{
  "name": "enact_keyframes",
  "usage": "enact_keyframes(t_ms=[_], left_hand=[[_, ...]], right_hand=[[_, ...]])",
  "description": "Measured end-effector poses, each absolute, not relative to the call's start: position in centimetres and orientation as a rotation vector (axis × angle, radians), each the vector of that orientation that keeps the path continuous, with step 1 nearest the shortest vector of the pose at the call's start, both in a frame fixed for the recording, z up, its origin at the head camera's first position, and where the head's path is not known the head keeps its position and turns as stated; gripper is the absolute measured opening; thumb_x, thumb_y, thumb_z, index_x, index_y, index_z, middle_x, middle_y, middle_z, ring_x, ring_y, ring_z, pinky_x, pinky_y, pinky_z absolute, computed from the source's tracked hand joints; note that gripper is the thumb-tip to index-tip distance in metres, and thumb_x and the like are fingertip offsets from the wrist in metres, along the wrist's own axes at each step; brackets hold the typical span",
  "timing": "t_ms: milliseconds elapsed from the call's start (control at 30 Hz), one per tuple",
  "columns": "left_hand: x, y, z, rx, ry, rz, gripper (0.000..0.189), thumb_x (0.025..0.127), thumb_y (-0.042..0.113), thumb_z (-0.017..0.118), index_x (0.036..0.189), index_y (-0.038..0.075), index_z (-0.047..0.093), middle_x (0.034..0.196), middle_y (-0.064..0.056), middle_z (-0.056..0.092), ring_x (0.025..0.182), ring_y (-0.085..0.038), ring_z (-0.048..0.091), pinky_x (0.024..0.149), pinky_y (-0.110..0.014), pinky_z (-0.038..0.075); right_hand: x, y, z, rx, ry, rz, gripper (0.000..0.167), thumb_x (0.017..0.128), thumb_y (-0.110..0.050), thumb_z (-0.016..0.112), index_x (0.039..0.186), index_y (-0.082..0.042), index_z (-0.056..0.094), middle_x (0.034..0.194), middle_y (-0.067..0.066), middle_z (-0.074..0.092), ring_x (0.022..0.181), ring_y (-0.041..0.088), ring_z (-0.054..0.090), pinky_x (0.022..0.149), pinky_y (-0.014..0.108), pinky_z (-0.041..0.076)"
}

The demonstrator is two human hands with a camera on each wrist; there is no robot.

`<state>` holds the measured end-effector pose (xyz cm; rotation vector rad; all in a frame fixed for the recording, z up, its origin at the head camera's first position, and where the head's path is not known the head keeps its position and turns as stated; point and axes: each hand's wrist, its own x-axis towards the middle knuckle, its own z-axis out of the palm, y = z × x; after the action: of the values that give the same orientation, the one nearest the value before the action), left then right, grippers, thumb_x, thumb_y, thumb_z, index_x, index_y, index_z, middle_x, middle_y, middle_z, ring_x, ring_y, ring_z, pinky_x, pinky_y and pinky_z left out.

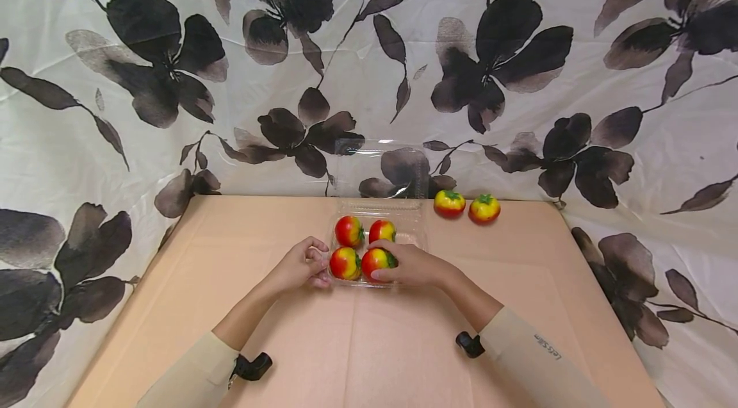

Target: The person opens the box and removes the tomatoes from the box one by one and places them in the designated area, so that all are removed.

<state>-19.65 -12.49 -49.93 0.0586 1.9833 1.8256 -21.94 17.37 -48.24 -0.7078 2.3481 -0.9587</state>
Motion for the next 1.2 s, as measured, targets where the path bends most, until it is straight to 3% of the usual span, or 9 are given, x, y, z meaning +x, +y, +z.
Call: enact_keyframes(t_ms=[700,1033,1200], left_hand=[[-19.6,-12.3,-49.5,0.084,1.991,1.825,0.03,0.099,-0.012,0.054,0.126,-0.009,0.041,0.089,-0.015,0.057,0.066,-0.023,0.069,0.073,-0.055,0.066],[-19.8,-12.4,-49.8,0.074,1.987,1.816,0.031,0.099,-0.011,0.055,0.127,-0.009,0.041,0.089,-0.014,0.055,0.067,-0.023,0.07,0.073,-0.054,0.066],[-19.9,-12.4,-49.9,0.069,1.988,1.816,0.032,0.099,-0.011,0.055,0.128,-0.01,0.04,0.089,-0.014,0.056,0.067,-0.022,0.07,0.072,-0.052,0.067]], right_hand=[[-21.7,18.5,-46.8,-0.702,2.343,-0.975,0.062,0.093,-0.045,0.075,0.147,-0.033,0.048,0.133,0.002,0.061,0.12,0.025,0.058,0.099,0.043,0.059],[-21.5,19.4,-45.8,-0.75,2.371,-1.017,0.064,0.092,-0.041,0.076,0.148,-0.029,0.049,0.145,0.006,0.055,0.127,0.029,0.056,0.105,0.051,0.056],[-21.4,20.1,-45.5,-0.778,2.392,-1.07,0.063,0.091,-0.037,0.08,0.146,-0.03,0.051,0.147,0.003,0.054,0.129,0.028,0.055,0.106,0.048,0.055]])
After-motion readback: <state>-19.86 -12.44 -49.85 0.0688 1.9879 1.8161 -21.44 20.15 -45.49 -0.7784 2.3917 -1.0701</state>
